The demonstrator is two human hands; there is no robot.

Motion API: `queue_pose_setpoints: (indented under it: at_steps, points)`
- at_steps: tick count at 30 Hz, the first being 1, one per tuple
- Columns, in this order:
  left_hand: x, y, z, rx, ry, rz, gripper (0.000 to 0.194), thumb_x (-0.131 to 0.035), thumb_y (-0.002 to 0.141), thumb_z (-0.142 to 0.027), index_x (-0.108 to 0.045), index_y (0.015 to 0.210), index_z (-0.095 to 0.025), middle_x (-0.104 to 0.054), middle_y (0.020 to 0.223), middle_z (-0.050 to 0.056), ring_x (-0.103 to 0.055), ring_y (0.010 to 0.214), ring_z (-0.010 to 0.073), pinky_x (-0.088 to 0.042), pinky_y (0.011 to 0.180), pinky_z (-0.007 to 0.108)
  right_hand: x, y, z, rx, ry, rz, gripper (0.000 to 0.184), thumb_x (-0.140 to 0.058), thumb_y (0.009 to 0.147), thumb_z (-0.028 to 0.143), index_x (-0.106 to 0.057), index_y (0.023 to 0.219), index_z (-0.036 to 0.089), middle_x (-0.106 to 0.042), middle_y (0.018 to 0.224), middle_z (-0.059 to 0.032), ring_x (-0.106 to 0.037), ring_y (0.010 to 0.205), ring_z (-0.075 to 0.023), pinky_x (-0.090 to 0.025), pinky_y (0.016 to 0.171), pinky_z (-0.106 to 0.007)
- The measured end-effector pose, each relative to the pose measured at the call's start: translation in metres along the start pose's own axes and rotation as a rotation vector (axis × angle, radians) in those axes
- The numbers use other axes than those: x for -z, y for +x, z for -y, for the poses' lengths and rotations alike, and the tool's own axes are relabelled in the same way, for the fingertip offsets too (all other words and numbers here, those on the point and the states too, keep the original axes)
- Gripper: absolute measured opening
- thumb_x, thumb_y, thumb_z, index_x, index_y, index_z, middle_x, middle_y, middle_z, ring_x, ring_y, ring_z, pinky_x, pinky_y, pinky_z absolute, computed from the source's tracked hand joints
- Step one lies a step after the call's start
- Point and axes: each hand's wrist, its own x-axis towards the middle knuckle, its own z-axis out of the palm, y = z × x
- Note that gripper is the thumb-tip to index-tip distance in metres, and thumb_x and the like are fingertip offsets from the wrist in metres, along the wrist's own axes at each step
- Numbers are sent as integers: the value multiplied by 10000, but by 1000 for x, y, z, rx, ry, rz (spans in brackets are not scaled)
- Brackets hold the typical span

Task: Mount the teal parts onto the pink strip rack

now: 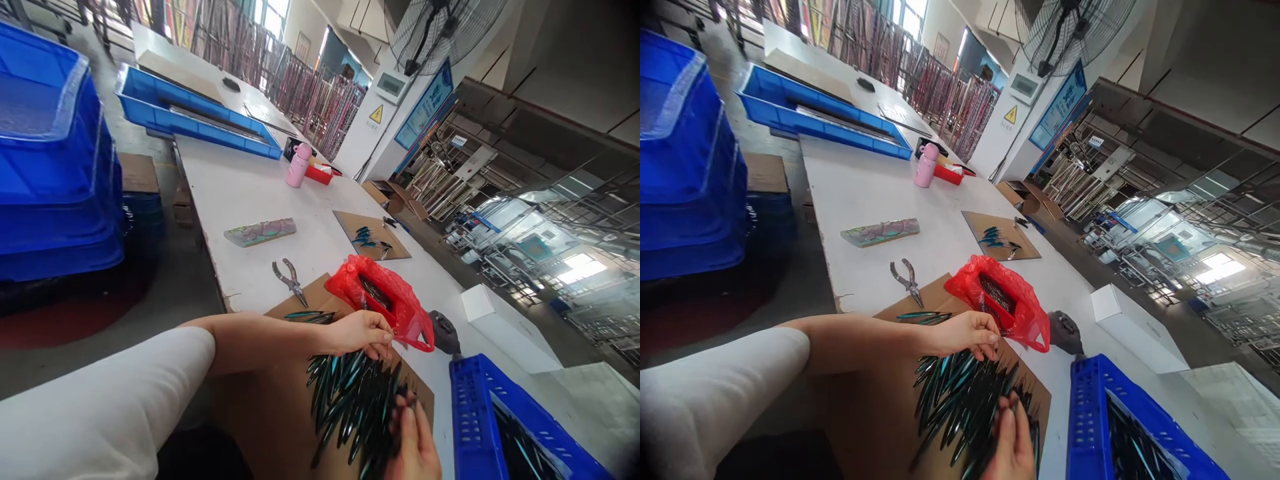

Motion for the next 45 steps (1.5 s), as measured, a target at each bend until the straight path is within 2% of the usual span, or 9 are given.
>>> queue_pose_setpoints:
  at_steps: [2,4,8,12,18,26,38,45]
  points:
    - [-2,-1,1,-11,0,-5,374,-681,655,-419,-497,814,-134,-594,731,14,-620,642,111,-440,547,193,-20,3,1,-120,69,-28,522,-596,738,478,-538,1139,150,-643,993,-74,-610,859,-175,-501,751,-300]
    - [-3,-1,0,-29,12,-7,374,-672,663,-427,-500,818,-133,-599,716,17,-620,657,115,-435,550,193,-36,5,4,-175,110,-30,549,-618,704,484,-552,1135,149,-641,1040,-78,-601,913,-180,-480,811,-290]
    - [-6,-7,-2,-36,1,27,393,-665,665,-456,-498,808,-129,-599,682,18,-602,622,108,-434,551,206,-50,2,4,-119,72,24,509,-592,734,463,-562,1129,144,-618,1109,-83,-589,957,-180,-445,875,-301]
    - [-9,-11,-1,-12,-19,45,411,-677,646,-468,-499,779,-123,-580,662,8,-560,551,86,-449,542,230,-48,-3,-3,-82,16,22,502,-577,756,444,-549,1153,139,-600,1146,-88,-578,989,-191,-443,878,-307]
    - [-9,-9,4,10,-9,23,376,-675,660,-440,-525,783,-118,-563,638,-4,-574,603,93,-472,576,234,-41,-2,-9,-39,-108,6,501,-573,756,450,-559,1157,149,-610,1125,-93,-585,971,-208,-438,889,-332]
    - [-9,-10,5,11,35,31,333,-666,677,-410,-528,769,-122,-565,633,-13,-564,588,77,-465,568,215,-41,-4,-8,-29,-128,4,491,-575,750,464,-574,1142,168,-625,1098,-81,-569,1014,-222,-418,920,-355]
    - [-6,-8,11,5,84,47,270,-634,725,-369,-528,785,-128,-574,638,-8,-581,597,86,-461,559,206,-37,-5,-4,-23,-230,50,521,-529,770,496,-561,1162,155,-621,1103,-92,-575,998,-214,-432,882,-319]
    - [-4,-10,13,-28,118,63,239,-619,742,-354,-546,787,-131,-567,654,-15,-580,614,80,-479,585,211,-36,-6,-4,-32,-251,29,534,-547,751,508,-570,1155,159,-623,1102,-92,-565,1025,-228,-426,899,-342]
